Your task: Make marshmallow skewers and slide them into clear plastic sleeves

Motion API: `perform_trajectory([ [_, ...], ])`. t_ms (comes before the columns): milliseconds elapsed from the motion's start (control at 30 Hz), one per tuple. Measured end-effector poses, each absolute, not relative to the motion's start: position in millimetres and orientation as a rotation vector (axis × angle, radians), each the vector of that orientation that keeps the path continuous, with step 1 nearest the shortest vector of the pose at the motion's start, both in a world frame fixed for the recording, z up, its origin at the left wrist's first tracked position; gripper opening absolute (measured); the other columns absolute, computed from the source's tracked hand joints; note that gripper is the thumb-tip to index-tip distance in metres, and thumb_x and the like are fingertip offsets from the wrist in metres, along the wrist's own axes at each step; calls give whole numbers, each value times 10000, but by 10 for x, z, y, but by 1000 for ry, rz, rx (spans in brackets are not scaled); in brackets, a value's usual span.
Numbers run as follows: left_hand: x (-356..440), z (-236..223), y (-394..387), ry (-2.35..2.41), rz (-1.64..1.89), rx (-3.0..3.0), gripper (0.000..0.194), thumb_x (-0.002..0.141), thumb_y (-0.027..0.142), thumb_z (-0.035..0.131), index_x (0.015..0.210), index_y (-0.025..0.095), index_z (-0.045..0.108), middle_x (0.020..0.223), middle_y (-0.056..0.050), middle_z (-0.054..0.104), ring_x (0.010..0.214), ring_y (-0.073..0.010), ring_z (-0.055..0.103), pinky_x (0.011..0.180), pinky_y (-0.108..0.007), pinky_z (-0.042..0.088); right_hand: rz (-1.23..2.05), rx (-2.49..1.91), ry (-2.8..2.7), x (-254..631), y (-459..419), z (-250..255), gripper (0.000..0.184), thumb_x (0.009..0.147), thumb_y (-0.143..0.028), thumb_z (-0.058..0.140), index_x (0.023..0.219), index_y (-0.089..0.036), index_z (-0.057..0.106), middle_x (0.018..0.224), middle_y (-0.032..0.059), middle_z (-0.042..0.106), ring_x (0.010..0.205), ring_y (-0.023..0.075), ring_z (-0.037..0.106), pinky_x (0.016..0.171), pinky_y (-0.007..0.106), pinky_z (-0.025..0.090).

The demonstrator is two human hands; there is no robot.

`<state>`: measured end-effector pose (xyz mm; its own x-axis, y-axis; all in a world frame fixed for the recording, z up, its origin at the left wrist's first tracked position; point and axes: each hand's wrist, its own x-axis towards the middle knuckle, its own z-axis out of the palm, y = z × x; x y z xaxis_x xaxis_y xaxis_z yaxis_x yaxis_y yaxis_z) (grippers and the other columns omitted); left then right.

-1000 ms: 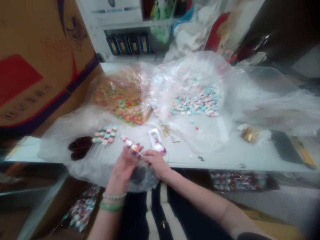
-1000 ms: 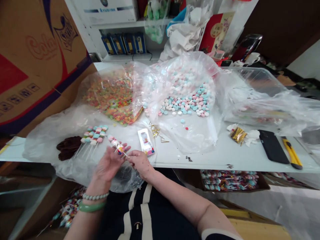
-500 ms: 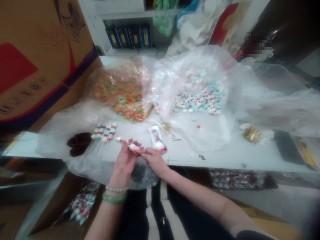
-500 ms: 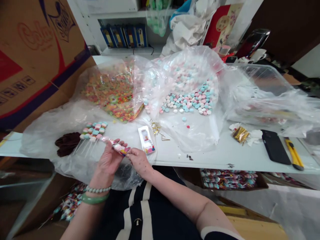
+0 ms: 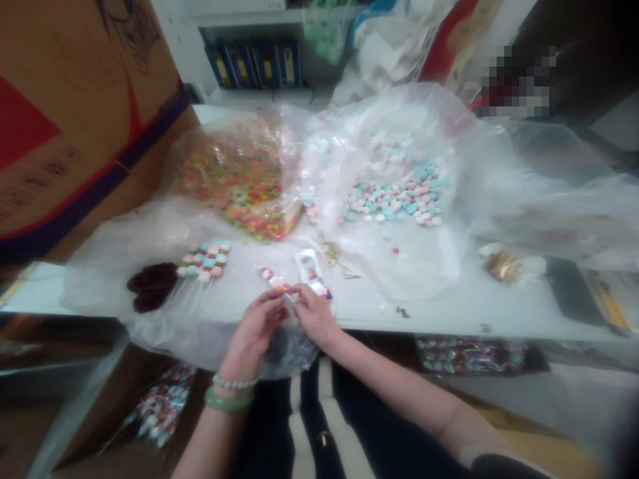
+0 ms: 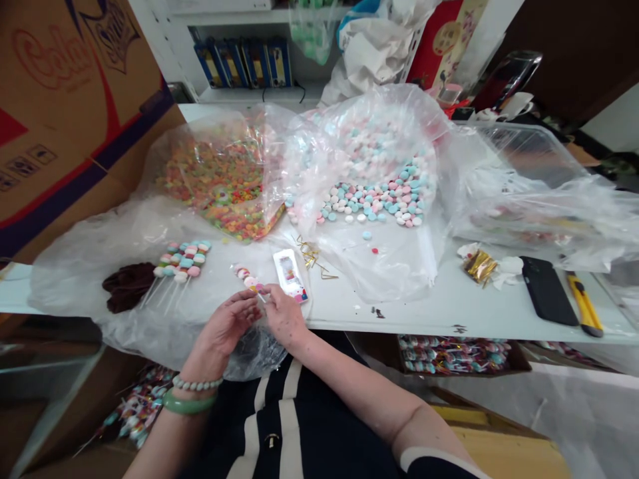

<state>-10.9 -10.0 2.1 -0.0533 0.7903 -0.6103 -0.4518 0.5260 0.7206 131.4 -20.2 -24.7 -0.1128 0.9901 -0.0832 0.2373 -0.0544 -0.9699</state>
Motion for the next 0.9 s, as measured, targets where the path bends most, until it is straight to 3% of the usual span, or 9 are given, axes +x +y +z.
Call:
perform_trajectory([
  [100,-76,40,-102,1225,986,306,349,629,332,823,874,137,671,771,-52,685,681,-170,641,637,-295,526,1234,-1312,-1447,1303,-215,-249,355,824,-156,437,1147,-211,574,625,-62,472,613,146,519,629,258,410],
  [200,-61,2,-92,1312,1068,368,447,567,446,855,819,136,654,683,-15,645,600,-139,581,574,-263,478,1165,-1228,-1528,1270,-247,-212,400,824,-160,436,1203,-201,558,677,-44,512,647,148,535,664,272,425],
  [300,-77,-64,-101,1408,1178,468,457,521,457,873,745,136,638,585,32,572,535,-96,494,538,-229,412,1163,-1223,-1548,1267,-261,-213,473,810,-143,434,1270,-198,526,680,-43,518,645,148,535,674,276,439],
  [467,-66,-73,-182,1404,1118,617,410,560,457,849,698,138,630,554,36,533,523,-90,448,509,-224,357,1320,-1273,-1474,1308,-209,-263,548,800,-121,448,1343,-190,480,660,-60,524,562,128,521,630,261,466],
  [567,-34,-52,-215,1249,1077,606,388,563,428,847,635,153,583,522,44,499,503,-92,438,494,-226,353,1406,-1186,-1533,1286,-184,-236,375,816,-111,429,1113,-221,629,691,-43,570,541,116,528,582,241,459],
  [667,-49,-48,-221,1189,1068,557,370,591,409,843,623,159,572,516,44,497,490,-93,445,492,-232,370,1243,-1164,-1621,1251,-182,-191,304,823,-98,423,959,-219,667,770,-10,635,676,142,590,668,252,487],
  [767,-110,-29,-223,1168,1060,476,329,604,352,858,740,149,638,671,-3,624,614,-125,564,583,-247,458,1004,-1175,-1781,1224,-209,-166,334,842,-91,416,1034,-205,664,896,39,683,849,179,623,795,291,495],
  [833,-147,-5,-230,1074,1092,403,333,615,324,858,831,144,680,840,-43,682,781,-164,625,706,-282,513,893,-1139,-1917,1200,-247,-161,342,864,-99,406,1084,-185,652,967,76,686,908,199,625,823,311,492],
  [900,-172,15,-236,1021,1158,337,302,624,315,852,812,134,700,880,-58,694,853,-179,634,778,-297,525,812,-1117,-2025,1168,-293,-161,340,881,-108,398,1115,-168,638,984,100,680,914,213,624,815,324,492],
])
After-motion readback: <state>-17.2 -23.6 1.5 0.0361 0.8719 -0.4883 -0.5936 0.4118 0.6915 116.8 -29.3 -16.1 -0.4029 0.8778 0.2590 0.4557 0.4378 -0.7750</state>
